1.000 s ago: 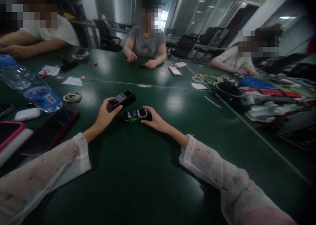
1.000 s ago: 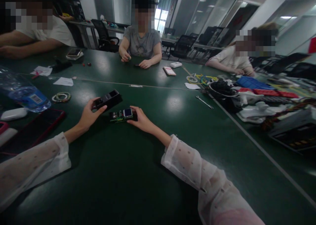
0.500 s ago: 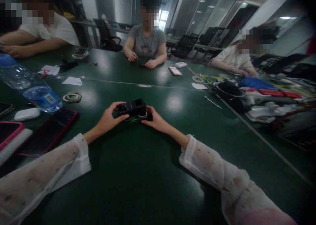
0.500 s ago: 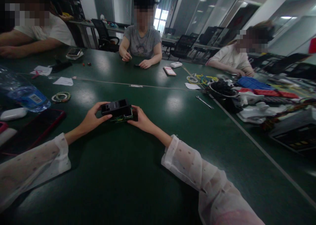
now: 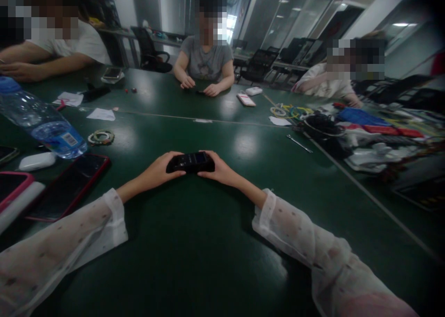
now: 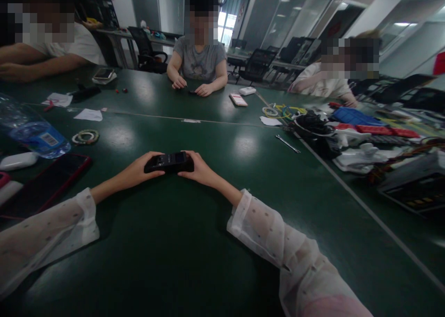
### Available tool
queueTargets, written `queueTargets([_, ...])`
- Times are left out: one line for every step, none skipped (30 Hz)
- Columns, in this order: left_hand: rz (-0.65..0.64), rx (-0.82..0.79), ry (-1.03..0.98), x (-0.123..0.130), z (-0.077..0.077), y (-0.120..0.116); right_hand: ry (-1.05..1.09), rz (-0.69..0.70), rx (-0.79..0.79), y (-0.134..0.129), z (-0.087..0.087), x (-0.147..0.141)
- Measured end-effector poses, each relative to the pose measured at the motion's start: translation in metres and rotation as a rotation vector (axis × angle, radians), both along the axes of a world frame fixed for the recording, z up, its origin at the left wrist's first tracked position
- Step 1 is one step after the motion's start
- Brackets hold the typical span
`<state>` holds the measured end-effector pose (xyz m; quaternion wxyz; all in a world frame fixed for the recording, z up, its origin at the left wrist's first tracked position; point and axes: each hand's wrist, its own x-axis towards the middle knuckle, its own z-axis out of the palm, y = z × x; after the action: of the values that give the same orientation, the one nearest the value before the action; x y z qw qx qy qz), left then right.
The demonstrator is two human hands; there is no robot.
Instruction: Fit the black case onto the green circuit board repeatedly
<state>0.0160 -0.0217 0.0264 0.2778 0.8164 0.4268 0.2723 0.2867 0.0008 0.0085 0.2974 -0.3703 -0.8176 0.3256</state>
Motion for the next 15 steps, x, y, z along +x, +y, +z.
queueTargets([0.000,0.003,0.007,-0.0002,-0.0008,0.0005,-0.014,-0.002,-0.006,-0.0002,0.0009,-0.0001])
queueTargets([0.001,0.007,0.010,-0.0004,-0.0016,0.0010,-0.025,-0.009,-0.011,-0.0003,0.0017,-0.0002])
queueTargets([0.001,0.011,0.011,-0.0006,-0.0022,0.0013,-0.034,-0.018,-0.014,-0.0004,0.0023,-0.0004])
queueTargets([0.000,0.015,0.010,-0.0008,-0.0027,0.0015,-0.039,-0.027,-0.015,-0.0005,0.0026,-0.0006])
queueTargets([-0.002,0.018,0.009,-0.0010,-0.0031,0.0017,-0.040,-0.032,-0.018,-0.0005,0.0026,-0.0007])
queueTargets([-0.003,0.022,0.006,-0.0012,-0.0033,0.0018,-0.037,-0.033,-0.021,-0.0004,0.0024,-0.0007])
queueTargets([-0.007,0.025,0.005,-0.0014,-0.0035,0.0019,-0.031,-0.032,-0.023,-0.0002,0.0020,-0.0007])
queueTargets([-0.010,0.029,0.004,-0.0015,-0.0037,0.0020,-0.023,-0.031,-0.027,0.0000,0.0014,-0.0005])
queueTargets([-0.014,0.031,0.004,-0.0016,-0.0039,0.0021,-0.015,-0.029,-0.031,0.0004,0.0010,-0.0004])
queueTargets([-0.015,0.035,0.004,-0.0017,-0.0041,0.0021,-0.004,-0.029,-0.035,0.0006,0.0007,-0.0003])
queueTargets([-0.015,0.037,0.005,-0.0017,-0.0044,0.0022,0.007,-0.029,-0.040,0.0008,0.0006,-0.0003])
queueTargets([-0.013,0.039,0.005,-0.0017,-0.0047,0.0023,0.017,-0.030,-0.046,0.0009,0.0009,-0.0005])
queueTargets([-0.009,0.041,0.004,-0.0017,-0.0050,0.0023,0.023,-0.030,-0.051,0.0008,0.0014,-0.0007])
queueTargets([-0.005,0.043,0.003,-0.0016,-0.0052,0.0024,0.027,-0.030,-0.055,0.0006,0.0021,-0.0011])
queueTargets([-0.003,0.040,0.005,-0.0015,-0.0053,0.0024,0.028,-0.031,-0.057,0.0002,0.0030,-0.0015])
